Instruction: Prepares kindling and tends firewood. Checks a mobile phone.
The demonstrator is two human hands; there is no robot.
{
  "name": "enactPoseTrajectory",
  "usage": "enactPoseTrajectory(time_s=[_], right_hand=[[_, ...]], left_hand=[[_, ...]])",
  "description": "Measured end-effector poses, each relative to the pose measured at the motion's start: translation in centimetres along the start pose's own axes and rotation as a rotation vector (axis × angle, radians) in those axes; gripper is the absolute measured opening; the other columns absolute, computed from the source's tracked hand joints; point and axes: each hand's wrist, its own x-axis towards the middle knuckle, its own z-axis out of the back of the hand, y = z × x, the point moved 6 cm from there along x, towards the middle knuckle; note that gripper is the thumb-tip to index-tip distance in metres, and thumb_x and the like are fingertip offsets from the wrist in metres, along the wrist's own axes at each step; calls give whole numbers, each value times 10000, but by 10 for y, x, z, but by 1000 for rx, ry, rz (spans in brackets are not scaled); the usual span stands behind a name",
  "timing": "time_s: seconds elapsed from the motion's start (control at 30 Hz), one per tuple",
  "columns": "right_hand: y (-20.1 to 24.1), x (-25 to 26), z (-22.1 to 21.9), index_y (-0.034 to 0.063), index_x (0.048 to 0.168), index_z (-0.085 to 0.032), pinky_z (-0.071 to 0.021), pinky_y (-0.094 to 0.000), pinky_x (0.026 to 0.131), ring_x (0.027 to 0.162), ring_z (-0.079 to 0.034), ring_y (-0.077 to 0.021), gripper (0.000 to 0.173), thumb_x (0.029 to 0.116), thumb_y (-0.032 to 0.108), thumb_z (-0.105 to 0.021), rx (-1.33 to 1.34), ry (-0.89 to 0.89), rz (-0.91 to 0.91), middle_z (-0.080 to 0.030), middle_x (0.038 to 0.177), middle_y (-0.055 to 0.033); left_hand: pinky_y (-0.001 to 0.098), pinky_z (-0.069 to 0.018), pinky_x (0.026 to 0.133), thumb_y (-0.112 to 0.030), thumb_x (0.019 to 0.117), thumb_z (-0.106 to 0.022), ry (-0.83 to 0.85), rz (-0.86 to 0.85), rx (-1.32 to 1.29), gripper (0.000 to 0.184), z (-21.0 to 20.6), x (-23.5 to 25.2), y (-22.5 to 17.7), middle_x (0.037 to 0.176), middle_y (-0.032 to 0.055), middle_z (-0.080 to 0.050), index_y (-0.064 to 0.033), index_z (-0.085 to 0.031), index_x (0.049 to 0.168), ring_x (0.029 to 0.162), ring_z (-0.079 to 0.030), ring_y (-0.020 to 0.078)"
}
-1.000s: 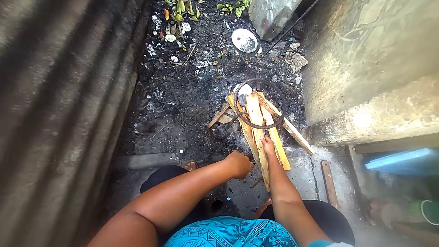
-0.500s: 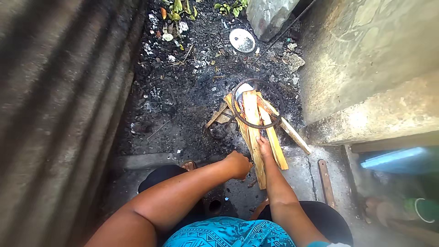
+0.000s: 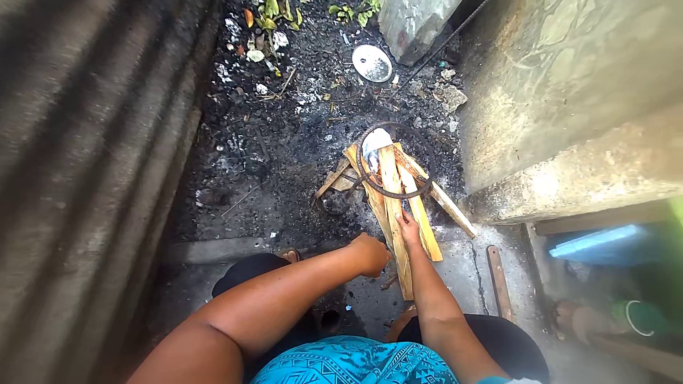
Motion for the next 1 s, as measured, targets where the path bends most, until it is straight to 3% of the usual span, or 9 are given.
enactPoseTrajectory(time_s=[0.27,0.43,0.6,0.67,0.8,1.0], right_hand=[[-3,-4,2,6,1410,-594,-512,-405,1066,1218,-652,-240,401,1066,212,-580,27,1,-34,-654,1342,-206],[2,-5,-7,-20,1345,-625,-538,-376,1012,1145,-671,-209,366,1100,222,-500,92,49,-47,-678,1270,-204],[14,12,-11,-27,1279,-661,-546,-418,983,1084,-685,-239,341,1091,221,-522,46,56,-29,-700,1181,-218],[19,19,-11,-17,1274,-670,-540,-428,987,1089,-682,-241,338,1086,230,-537,23,41,-8,-705,1176,-212],[27,29,-21,-8,1341,-646,-477,-463,1092,1239,-629,-270,388,1087,263,-536,-2,45,15,-667,1308,-216],[32,41,-32,-6,1270,-679,-458,-516,1085,1218,-629,-318,377,1086,292,-540,-124,40,24,-677,1267,-229]], left_hand=[[669,-469,948,-377,1007,-628,-3,0,5,561,0,-4,-1,1417,231,-561,-73,-504,1462,1275,-561,454],[665,-472,953,-394,1006,-630,-14,6,6,571,-1,-4,4,1410,226,-568,-78,-507,1464,1278,-560,452],[677,-442,998,-390,1007,-633,-3,0,-15,568,-3,-5,8,1414,237,-564,-70,-508,1459,1289,-552,458],[672,-448,991,-392,1006,-634,5,7,-10,577,-4,-5,10,1411,236,-566,-68,-502,1464,1285,-555,455],[666,-458,976,-383,1001,-637,10,22,-13,564,-6,-5,14,1403,232,-572,-69,-511,1452,1273,-563,454],[663,-461,966,-387,1009,-627,35,32,-26,551,-9,-4,18,1404,225,-570,-84,-505,1452,1278,-560,449]])
